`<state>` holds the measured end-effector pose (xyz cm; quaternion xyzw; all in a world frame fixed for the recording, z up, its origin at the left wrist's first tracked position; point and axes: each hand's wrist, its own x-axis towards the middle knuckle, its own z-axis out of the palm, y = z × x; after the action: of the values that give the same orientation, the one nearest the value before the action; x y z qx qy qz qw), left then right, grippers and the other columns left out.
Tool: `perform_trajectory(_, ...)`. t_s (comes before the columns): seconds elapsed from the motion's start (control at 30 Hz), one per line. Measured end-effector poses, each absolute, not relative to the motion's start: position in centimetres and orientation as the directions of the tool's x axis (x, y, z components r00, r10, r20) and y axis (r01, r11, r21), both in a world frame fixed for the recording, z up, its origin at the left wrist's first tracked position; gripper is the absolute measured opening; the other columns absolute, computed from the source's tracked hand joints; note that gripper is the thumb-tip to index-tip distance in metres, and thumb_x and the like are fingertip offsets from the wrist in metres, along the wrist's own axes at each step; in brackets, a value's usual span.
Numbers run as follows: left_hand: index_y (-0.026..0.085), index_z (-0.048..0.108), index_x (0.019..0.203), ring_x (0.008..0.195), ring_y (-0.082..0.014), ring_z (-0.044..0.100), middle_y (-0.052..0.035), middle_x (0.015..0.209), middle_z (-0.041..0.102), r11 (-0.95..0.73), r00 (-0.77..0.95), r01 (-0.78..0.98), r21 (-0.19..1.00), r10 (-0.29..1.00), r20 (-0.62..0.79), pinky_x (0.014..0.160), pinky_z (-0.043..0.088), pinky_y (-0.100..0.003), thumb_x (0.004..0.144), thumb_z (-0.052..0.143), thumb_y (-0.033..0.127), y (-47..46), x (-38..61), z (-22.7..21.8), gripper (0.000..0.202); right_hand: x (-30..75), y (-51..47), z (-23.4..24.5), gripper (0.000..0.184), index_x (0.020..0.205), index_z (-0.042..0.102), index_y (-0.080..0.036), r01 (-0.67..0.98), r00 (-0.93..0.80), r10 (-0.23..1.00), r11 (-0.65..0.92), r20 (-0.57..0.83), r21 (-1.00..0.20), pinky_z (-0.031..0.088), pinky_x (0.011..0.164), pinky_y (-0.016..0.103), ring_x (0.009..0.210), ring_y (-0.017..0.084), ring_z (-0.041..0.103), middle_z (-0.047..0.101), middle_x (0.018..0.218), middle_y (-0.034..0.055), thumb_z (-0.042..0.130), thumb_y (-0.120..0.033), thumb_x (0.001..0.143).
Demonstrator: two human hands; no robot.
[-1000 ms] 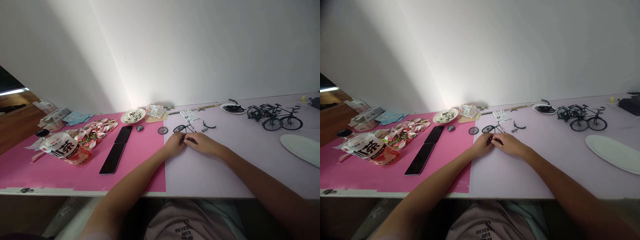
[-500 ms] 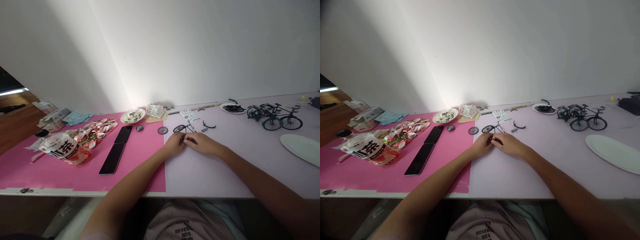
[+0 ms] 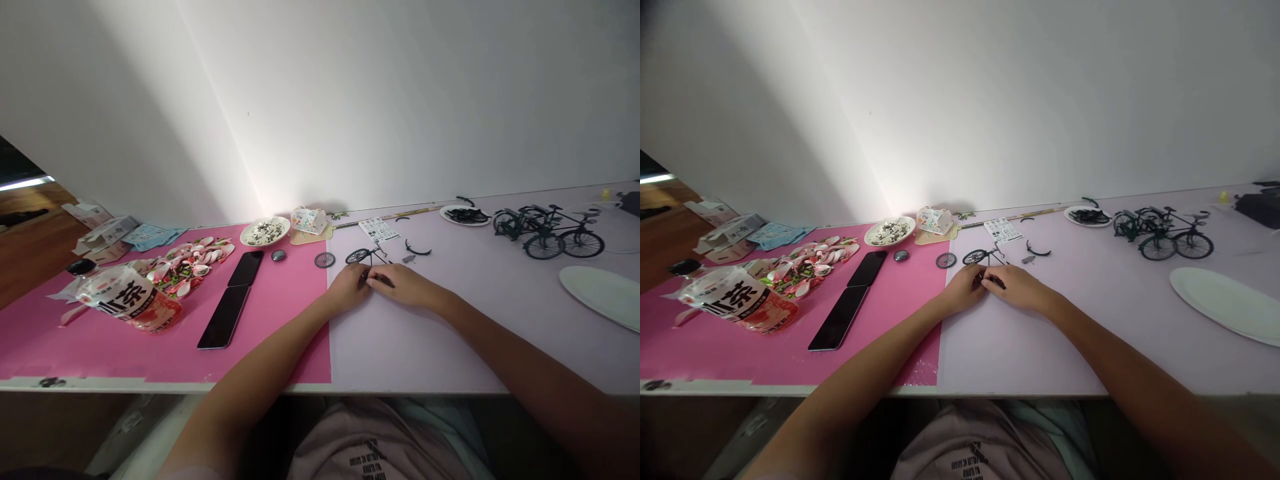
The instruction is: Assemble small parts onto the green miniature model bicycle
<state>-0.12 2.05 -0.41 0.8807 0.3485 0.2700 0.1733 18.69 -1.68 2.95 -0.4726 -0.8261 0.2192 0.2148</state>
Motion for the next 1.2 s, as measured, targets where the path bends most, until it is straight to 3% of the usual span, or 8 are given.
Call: perform_trajectory(1.2, 0.017, 0.068, 0.099, 0.092, -0.0234, 0.065, -0.0095, 0.098, 0.072, -0.708, 0.619, 0.518, 0.480, 0.698, 0.360, 0.083, 0.052, -0.034, 0.084, 0.055, 0.015, 2.18, -0.08, -0.54, 0.020, 18.90, -1.42, 2.63, 0.020, 0.089, 0.067, -0.023, 0.690, -0.463, 0.876, 0.454, 0.138, -0.563, 0.042, 0.067, 0.031, 0.074, 0.020, 0.061, 0.073, 0.086, 0.0041, 0.053, -0.036, 0.096)
